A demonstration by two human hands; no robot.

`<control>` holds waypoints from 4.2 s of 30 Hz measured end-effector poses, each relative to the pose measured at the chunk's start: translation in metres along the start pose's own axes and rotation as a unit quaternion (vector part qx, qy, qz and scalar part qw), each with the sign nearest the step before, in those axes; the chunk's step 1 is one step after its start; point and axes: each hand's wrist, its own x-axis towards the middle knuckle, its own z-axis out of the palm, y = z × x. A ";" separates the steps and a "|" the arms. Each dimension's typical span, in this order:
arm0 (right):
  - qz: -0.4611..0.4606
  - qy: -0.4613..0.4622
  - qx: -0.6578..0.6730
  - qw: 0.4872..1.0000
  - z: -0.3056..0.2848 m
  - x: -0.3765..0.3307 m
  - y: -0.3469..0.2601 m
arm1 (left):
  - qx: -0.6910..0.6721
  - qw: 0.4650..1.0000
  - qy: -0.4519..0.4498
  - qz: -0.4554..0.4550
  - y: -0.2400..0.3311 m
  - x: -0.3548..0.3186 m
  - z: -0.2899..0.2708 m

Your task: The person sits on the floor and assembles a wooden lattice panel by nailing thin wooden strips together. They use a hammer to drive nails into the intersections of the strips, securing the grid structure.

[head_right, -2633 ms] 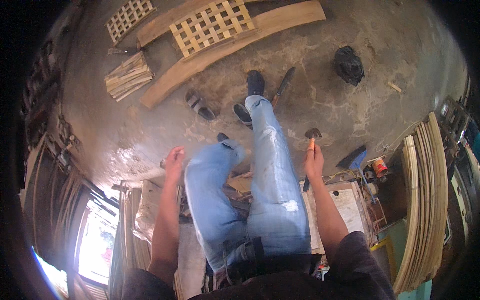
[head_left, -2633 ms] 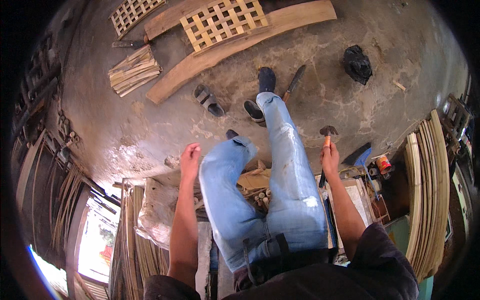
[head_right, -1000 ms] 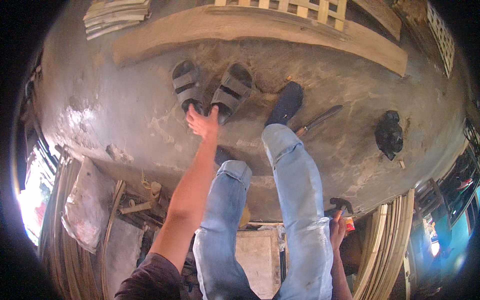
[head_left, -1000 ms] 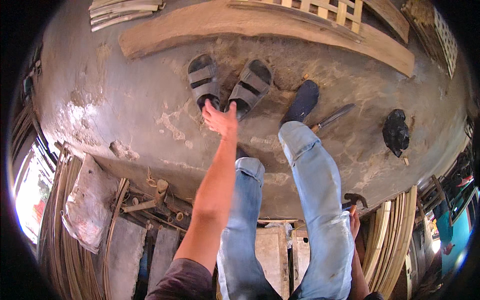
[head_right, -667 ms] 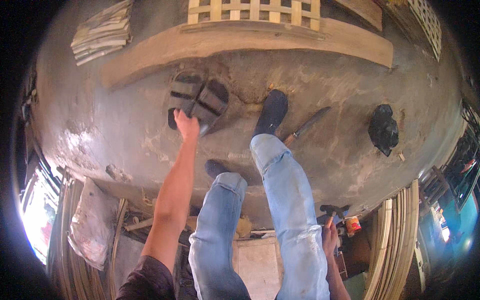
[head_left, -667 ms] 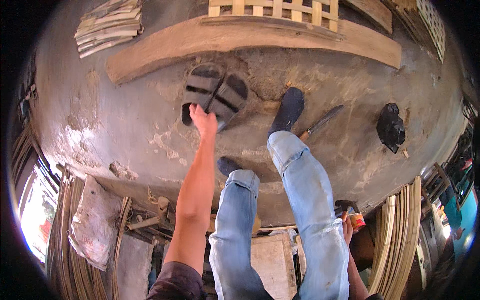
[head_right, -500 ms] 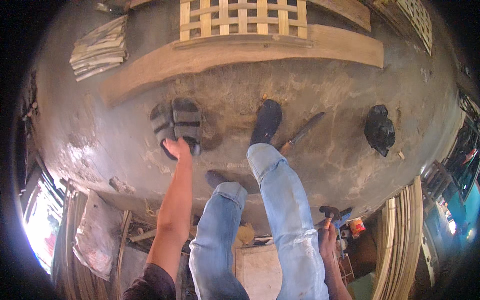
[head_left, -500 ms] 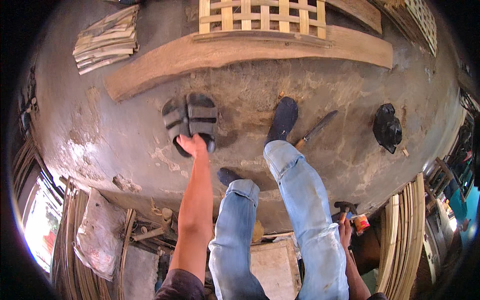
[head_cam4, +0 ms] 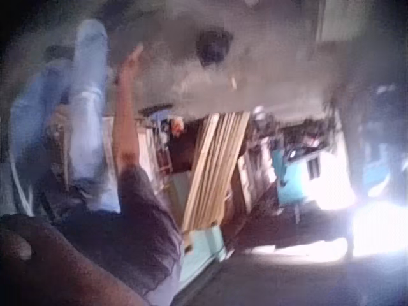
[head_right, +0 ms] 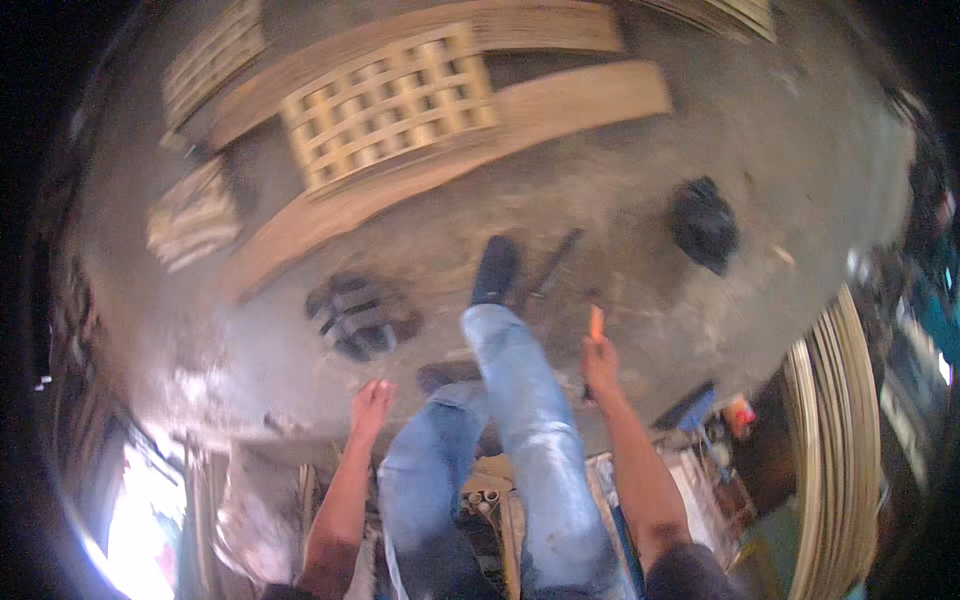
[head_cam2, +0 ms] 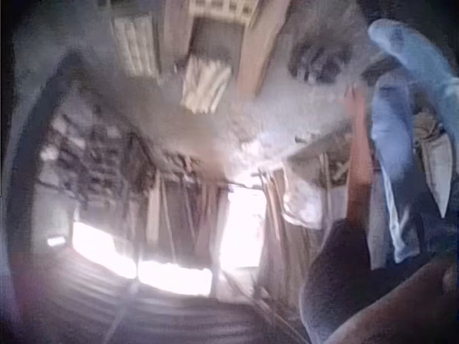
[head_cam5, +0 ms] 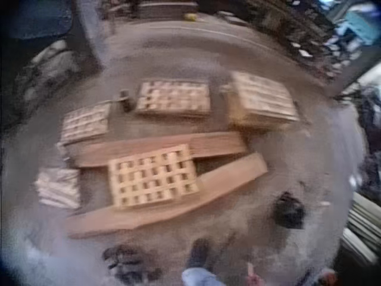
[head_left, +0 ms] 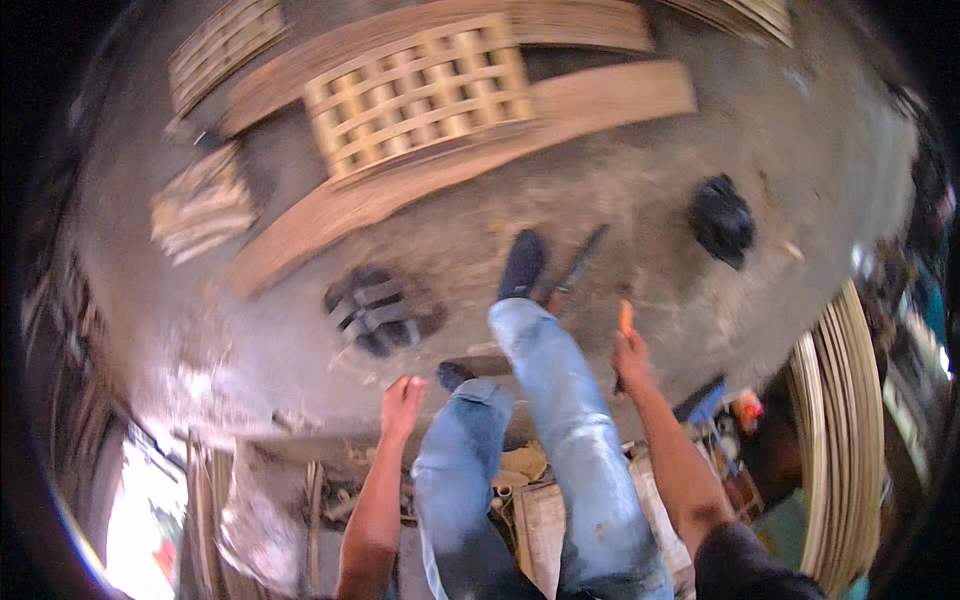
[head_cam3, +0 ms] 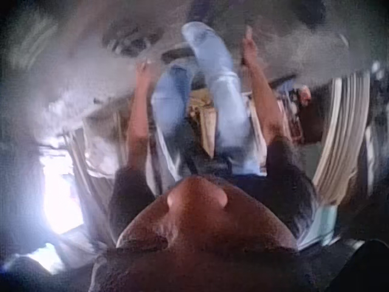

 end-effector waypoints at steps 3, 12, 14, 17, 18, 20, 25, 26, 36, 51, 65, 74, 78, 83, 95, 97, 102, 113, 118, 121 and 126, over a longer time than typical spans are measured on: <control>-0.078 0.129 -0.046 0.988 0.048 -0.005 -0.048 | -0.049 0.990 -0.122 0.059 0.087 -0.002 0.007; -0.264 -0.158 -0.055 0.950 0.065 -0.076 -0.150 | -0.291 0.934 -0.206 0.033 0.281 0.042 0.133; -0.176 -0.127 -0.097 0.971 0.006 -0.030 -0.139 | -0.328 0.938 -0.091 -0.073 0.294 0.030 0.117; -0.142 0.226 -0.100 0.958 -0.106 0.084 -0.074 | -0.369 0.921 -0.018 -0.122 0.285 0.007 0.081; -0.155 0.337 -0.105 0.923 -0.142 0.112 -0.079 | -0.376 0.913 0.018 -0.155 0.284 -0.002 0.070; -0.142 0.479 -0.132 0.856 -0.228 0.174 -0.069 | -0.374 0.906 0.047 -0.190 0.287 -0.016 0.059; -0.383 0.257 -0.434 0.774 -0.258 0.308 -0.076 | -0.399 0.889 0.042 -0.219 0.286 -0.011 0.054; -0.189 0.114 -0.465 0.857 -0.223 0.320 -0.114 | -0.401 0.881 0.065 -0.242 0.294 -0.011 0.053; -0.201 0.340 -0.497 0.773 -0.291 0.405 -0.005 | -0.383 0.885 -0.095 -0.247 0.312 -0.026 0.069; -0.249 0.364 -0.528 0.726 -0.287 0.450 -0.039 | -0.399 0.875 -0.105 -0.254 0.324 -0.015 0.052; -0.269 0.376 -0.551 0.695 -0.295 0.427 -0.053 | -0.387 0.888 -0.147 -0.199 0.308 -0.016 0.058; -0.302 0.385 -0.551 0.676 -0.293 0.419 -0.044 | -0.374 0.894 -0.143 -0.201 0.308 -0.019 0.060; -0.309 0.379 -0.549 0.678 -0.287 0.420 -0.050 | -0.348 0.910 -0.141 -0.177 0.305 -0.021 0.060; -0.173 0.372 -0.545 0.731 -0.291 0.418 -0.054 | -0.346 0.909 -0.140 -0.188 0.307 -0.022 0.060; -0.211 0.375 -0.527 0.733 -0.357 0.348 -0.052 | -0.346 0.906 -0.169 -0.174 0.305 -0.027 0.057; -0.241 0.396 -0.510 0.725 -0.295 0.296 -0.048 | -0.251 0.954 -0.120 -0.114 0.307 -0.031 0.065; -0.263 0.142 0.051 0.953 -0.172 0.111 -0.096 | 0.073 0.994 -0.016 0.077 0.306 -0.016 0.063; -0.134 -0.301 0.135 0.934 0.142 -0.021 -0.294 | -0.081 0.956 -0.067 0.274 0.269 0.091 -0.003; -0.063 -0.405 0.158 0.898 0.175 0.030 -0.308 | -0.254 0.900 -0.099 0.339 0.272 0.143 -0.005; -0.070 -0.451 0.142 0.879 0.189 0.066 -0.316 | -0.336 0.859 -0.145 0.357 0.272 0.177 -0.001; -0.119 -0.470 0.102 0.868 0.213 0.071 -0.340 | -0.384 0.799 -0.103 0.450 0.267 0.214 -0.002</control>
